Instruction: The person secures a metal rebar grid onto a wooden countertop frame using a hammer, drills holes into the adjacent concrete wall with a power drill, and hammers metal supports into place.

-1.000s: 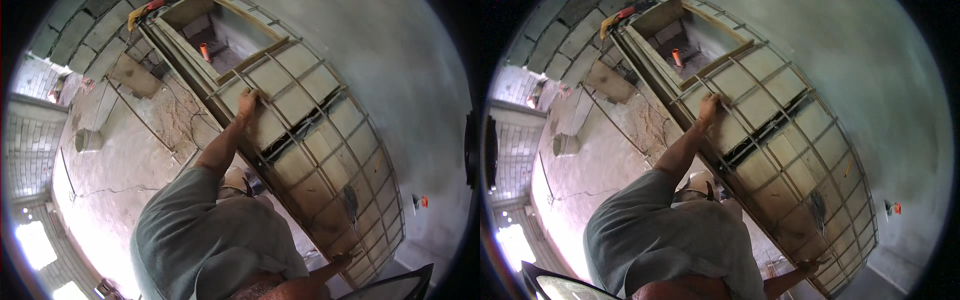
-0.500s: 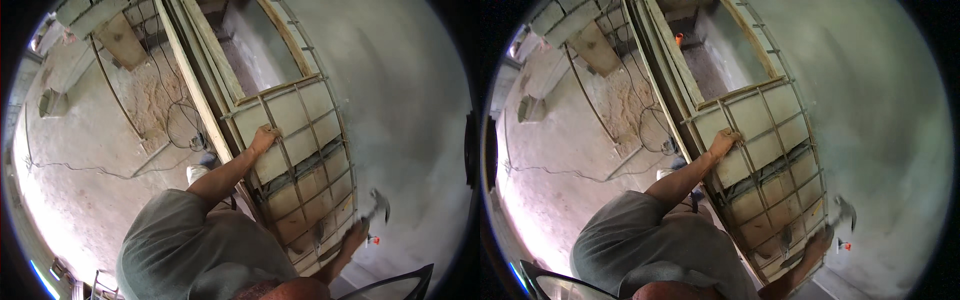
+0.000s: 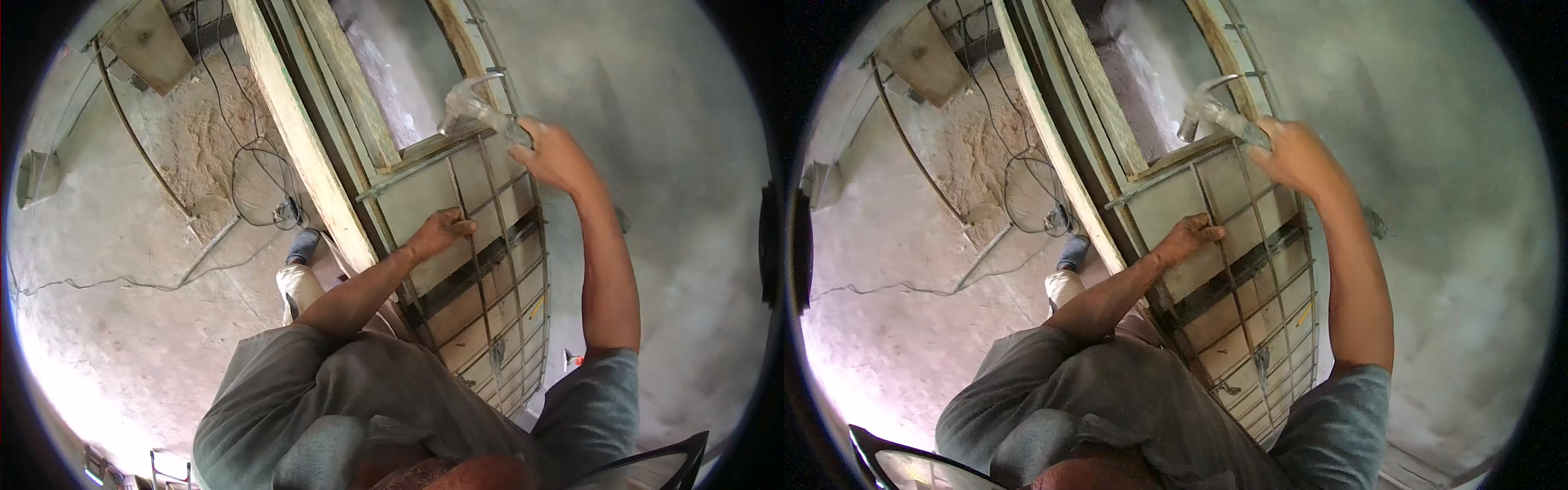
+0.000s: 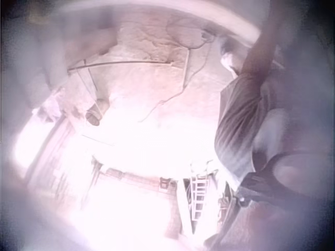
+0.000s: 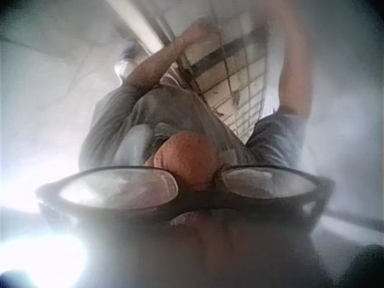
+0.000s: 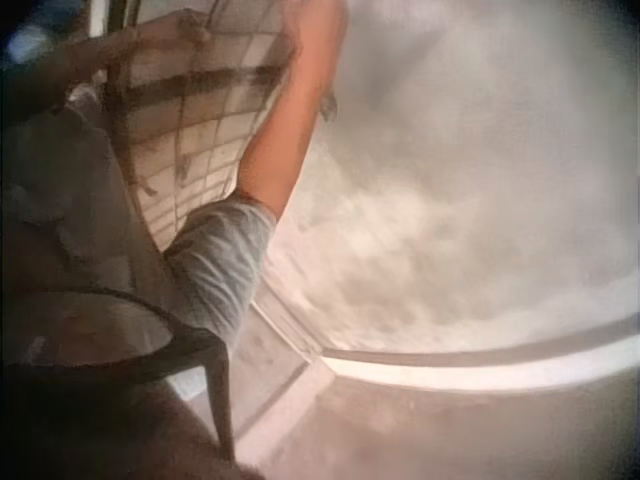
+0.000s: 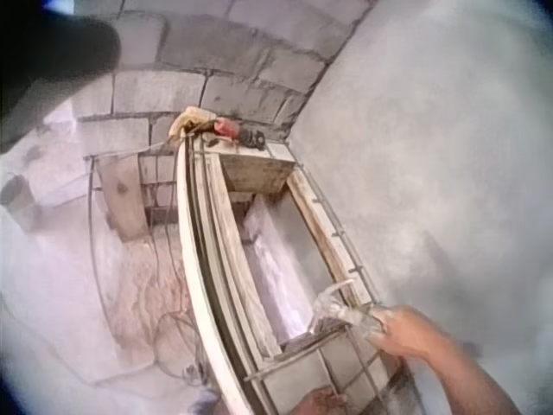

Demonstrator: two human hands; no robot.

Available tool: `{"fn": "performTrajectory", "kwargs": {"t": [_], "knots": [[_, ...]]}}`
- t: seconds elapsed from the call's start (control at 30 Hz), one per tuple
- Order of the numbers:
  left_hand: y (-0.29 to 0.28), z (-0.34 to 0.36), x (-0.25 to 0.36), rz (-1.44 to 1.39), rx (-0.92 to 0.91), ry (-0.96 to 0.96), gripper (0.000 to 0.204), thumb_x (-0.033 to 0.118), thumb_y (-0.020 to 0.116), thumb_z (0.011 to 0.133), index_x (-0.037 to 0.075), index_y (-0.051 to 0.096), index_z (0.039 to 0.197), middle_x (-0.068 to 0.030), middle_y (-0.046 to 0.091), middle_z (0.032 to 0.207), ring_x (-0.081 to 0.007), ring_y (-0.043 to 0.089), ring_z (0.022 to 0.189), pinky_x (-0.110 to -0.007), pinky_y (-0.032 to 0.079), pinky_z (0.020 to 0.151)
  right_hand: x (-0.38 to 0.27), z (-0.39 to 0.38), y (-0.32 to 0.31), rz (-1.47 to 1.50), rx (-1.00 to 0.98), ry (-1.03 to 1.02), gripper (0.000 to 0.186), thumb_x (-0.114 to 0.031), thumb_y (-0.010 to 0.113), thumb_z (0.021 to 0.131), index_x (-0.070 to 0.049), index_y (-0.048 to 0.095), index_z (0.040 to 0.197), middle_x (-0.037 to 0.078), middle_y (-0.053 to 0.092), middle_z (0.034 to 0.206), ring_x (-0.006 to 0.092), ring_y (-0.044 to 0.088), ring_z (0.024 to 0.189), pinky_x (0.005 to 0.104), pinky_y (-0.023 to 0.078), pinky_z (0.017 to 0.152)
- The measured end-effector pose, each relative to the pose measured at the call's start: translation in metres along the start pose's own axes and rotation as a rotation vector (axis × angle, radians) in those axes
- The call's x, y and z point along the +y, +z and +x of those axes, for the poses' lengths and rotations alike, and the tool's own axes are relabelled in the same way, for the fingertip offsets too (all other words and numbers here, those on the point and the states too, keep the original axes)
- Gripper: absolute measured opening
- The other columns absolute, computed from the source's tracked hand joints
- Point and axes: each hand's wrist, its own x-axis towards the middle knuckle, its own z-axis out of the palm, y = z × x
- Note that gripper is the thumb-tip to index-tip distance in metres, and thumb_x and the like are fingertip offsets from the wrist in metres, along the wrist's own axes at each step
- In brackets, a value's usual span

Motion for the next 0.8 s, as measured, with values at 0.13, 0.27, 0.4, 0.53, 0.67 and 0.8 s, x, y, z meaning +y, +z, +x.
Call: {"fn": "performTrajectory", "kwargs": {"t": [0.13, 0.27, 0.4, 0.53, 0.67, 0.8], "knots": [[0.002, -0.001, -0.013, -0.213, -0.015, 0.129, 0.05, 0.049, 0.068, 0.088, 0.009, 0.043, 0.069, 0.0033, 0.035, 0.07, -0.01, 0.036, 0.07, -0.03, 0.035, 0.063, -0.007, 0.043, 0.011, -0.355, -0.106, -0.171, 0.021, -0.013, 0.063, 0.079, -0.004, 0.063, 0.098, 0.021, 0.064, 0.084, 0.0397, 0.064, 0.083, 0.0471, 0.051, 0.073], [-0.003, -0.001, -0.023, -0.197, -0.001, 0.064, 0.046, 0.046, 0.068, 0.089, 0.009, 0.047, 0.07, 0.0046, 0.037, 0.072, -0.0093, 0.036, 0.07, -0.03, 0.034, 0.062, -0.039, 0.08, -0.044, -0.616, -0.063, -0.305, 0.02, -0.012, 0.061, 0.079, -0.005, 0.064, 0.098, 0.022, 0.065, 0.083, 0.0377, 0.065, 0.08, 0.0477, 0.052, 0.073], [0.003, 0.005, -0.031, -0.257, -0.032, 0.087, 0.043, 0.041, 0.07, 0.089, 0.01, 0.047, 0.071, 0.0061, 0.037, 0.074, -0.0086, 0.034, 0.072, -0.03, 0.034, 0.063, -0.047, 0.112, -0.076, -0.163, 0.37, -0.195, 0.023, -0.013, 0.062, 0.078, -0.003, 0.065, 0.098, 0.024, 0.066, 0.081, 0.0353, 0.067, 0.075, 0.0477, 0.052, 0.071], [0.002, 0.003, -0.029, -0.292, -0.012, 0.235, 0.039, 0.036, 0.07, 0.089, 0.009, 0.047, 0.073, 0.0066, 0.037, 0.073, -0.0078, 0.034, 0.072, -0.03, 0.034, 0.062, -0.017, 0.102, -0.014, -0.557, -0.29, -0.075, 0.027, -0.012, 0.064, 0.074, 0.001, 0.065, 0.098, 0.025, 0.067, 0.083, 0.0381, 0.067, 0.077, 0.0457, 0.053, 0.072], [-0.002, 0.006, -0.035, -0.182, 0.013, 0.237, 0.036, 0.036, 0.069, 0.09, 0.008, 0.051, 0.076, 0.0067, 0.038, 0.074, -0.0074, 0.035, 0.072, -0.029, 0.034, 0.061, 0.002, 0.053, 0.015, -0.921, -0.854, -0.175, 0.03, -0.01, 0.066, 0.072, 0.002, 0.066, 0.099, 0.024, 0.068, 0.087, 0.0396, 0.067, 0.082, 0.0452, 0.054, 0.076], [0.007, 0.007, -0.029, -0.179, 0.011, 0.138, 0.038, 0.038, 0.066, 0.092, 0.006, 0.052, 0.077, 0.0055, 0.042, 0.073, -0.0079, 0.038, 0.069, -0.029, 0.036, 0.06, 0.051, 0.065, -0.03, -0.231, 0.083, -0.064, 0.046, -0.022, 0.067, 0.076, -0.001, 0.062, 0.116, 0.023, 0.069, 0.092, 0.043, 0.066, 0.085, 0.0447, 0.053, 0.075]]}}
